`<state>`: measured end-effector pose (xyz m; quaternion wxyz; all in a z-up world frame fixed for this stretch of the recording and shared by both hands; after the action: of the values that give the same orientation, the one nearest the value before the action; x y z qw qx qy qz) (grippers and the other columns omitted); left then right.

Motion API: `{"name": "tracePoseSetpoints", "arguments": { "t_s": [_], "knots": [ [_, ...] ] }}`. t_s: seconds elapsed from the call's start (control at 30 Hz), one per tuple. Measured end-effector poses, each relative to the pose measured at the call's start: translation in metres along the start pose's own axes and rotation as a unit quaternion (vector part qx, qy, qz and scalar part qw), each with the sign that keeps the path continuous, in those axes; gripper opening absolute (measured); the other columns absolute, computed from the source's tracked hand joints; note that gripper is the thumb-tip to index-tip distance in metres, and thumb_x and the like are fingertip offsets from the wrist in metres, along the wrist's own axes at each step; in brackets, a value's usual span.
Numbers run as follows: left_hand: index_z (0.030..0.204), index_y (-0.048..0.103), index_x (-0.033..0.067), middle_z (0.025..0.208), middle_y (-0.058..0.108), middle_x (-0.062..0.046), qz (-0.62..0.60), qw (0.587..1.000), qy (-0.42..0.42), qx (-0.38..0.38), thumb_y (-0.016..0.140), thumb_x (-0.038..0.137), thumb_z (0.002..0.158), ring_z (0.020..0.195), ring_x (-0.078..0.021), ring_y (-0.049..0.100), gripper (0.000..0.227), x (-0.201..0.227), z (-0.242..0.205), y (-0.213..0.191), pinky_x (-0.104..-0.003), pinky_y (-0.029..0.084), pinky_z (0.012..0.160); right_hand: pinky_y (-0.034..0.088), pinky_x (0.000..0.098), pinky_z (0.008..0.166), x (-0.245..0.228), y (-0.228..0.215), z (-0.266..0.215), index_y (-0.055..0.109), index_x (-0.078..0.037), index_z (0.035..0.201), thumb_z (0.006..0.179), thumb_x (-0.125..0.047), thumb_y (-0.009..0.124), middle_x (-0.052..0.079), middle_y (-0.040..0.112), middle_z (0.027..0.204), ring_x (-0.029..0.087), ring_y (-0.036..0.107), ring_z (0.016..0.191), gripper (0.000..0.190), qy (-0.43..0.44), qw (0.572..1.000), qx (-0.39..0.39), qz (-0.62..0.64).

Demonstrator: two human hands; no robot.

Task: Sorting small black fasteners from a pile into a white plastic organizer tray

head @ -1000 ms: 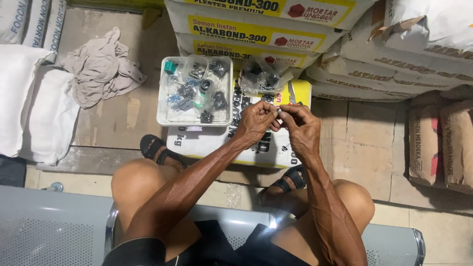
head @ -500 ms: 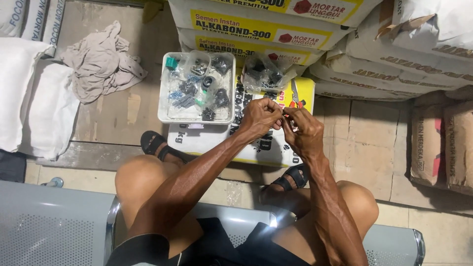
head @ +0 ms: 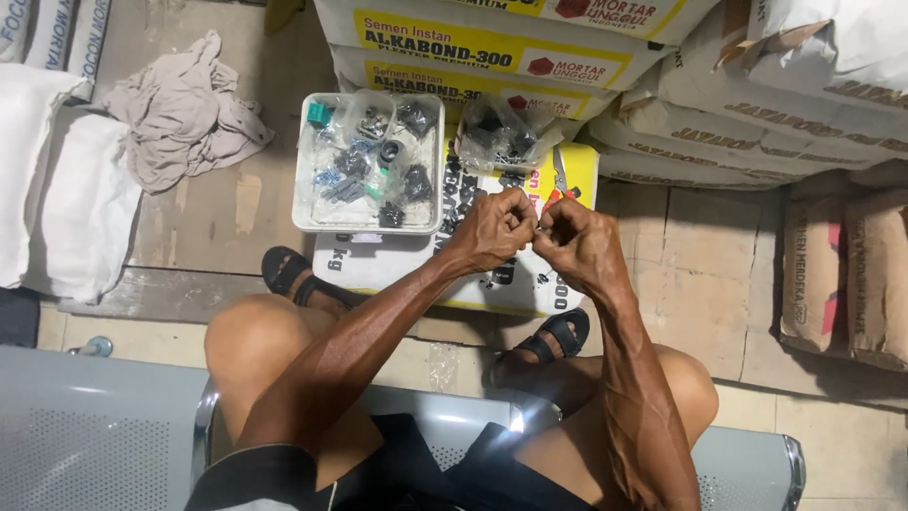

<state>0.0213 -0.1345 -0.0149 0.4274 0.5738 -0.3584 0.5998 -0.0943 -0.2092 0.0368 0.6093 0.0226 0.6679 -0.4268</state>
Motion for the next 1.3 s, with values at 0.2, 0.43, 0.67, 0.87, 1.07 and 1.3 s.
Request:
{"name": "tracePoseSetpoints", "arguments": {
  "t_s": [0.2,0.43,0.67,0.87,1.07,1.3],
  "knots": [
    [0.092,0.065,-0.0073,0.065,0.068,-0.019,-0.101,0.993,-0.057,-0.003,0.064,0.002,0.089,0.052,-0.0169,0.069,0.01,0.008,-0.003,0.006,-0.026,0.06,0.048,0.051,0.0331,0.053,-0.014,-0.007,-0.009,0.075,-0.009,0.091,0.079,-0.001,0.083,0.009,0.07,0.067,0.022,0.064,0.056,0.016,-0.058,0.995,0.056,-0.053],
    [0.092,0.067,-0.0055,0.065,0.069,-0.021,-0.038,0.999,-0.004,-0.032,0.067,0.004,0.09,0.052,-0.0164,0.07,0.009,-0.017,0.006,0.006,-0.024,0.058,0.046,0.047,0.0248,0.047,0.0,-0.001,-0.016,0.068,-0.004,0.087,0.079,0.002,0.075,0.005,0.061,0.058,0.009,0.054,0.052,0.012,0.038,0.993,0.083,0.072],
    [0.093,0.063,0.0018,0.072,0.068,-0.019,0.142,0.981,0.127,-0.037,0.063,0.003,0.092,0.062,-0.0334,0.071,0.001,-0.006,0.007,0.014,-0.037,0.054,0.049,0.055,0.027,0.041,0.059,0.03,-0.029,0.063,0.001,0.091,0.085,0.001,0.073,0.016,0.066,0.071,0.015,0.065,0.056,0.011,0.27,0.862,0.085,0.421],
    [0.097,0.065,0.0019,0.079,0.069,-0.021,0.135,0.984,0.113,0.017,0.064,-0.001,0.092,0.069,-0.0368,0.073,0.006,0.014,-0.004,0.011,-0.039,0.058,0.056,0.061,0.028,0.049,0.039,0.026,-0.028,0.064,0.001,0.096,0.089,-0.002,0.076,0.018,0.069,0.075,0.018,0.071,0.06,0.014,0.253,0.864,0.118,0.42],
    [0.092,0.069,0.0048,0.076,0.069,-0.019,0.144,0.983,0.109,0.044,0.067,-0.001,0.086,0.071,-0.04,0.072,0.009,0.0,-0.008,0.01,-0.039,0.057,0.057,0.061,0.0288,0.048,0.03,0.02,-0.026,0.065,0.0,0.09,0.088,0.0,0.077,0.016,0.066,0.07,0.017,0.066,0.057,0.012,0.227,0.902,0.136,0.342],
    [0.093,0.064,0.0037,0.079,0.065,-0.018,0.23,0.966,0.088,0.078,0.06,-0.003,0.084,0.077,-0.0413,0.069,0.012,-0.017,-0.014,0.021,-0.047,0.057,0.067,0.05,0.026,0.04,0.021,-0.003,-0.032,0.064,0.002,0.082,0.083,0.005,0.071,0.015,0.06,0.061,0.014,0.058,0.048,0.008,0.197,0.957,0.088,0.196]
  ]
}}
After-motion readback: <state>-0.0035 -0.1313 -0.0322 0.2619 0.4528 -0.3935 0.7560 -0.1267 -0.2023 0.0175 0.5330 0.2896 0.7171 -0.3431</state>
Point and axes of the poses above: each hand's wrist, its own z-axis towards the middle knuckle, its own y-axis out of the palm, x = y × z, the point moved 10 cm from there along z, towards the middle knuckle
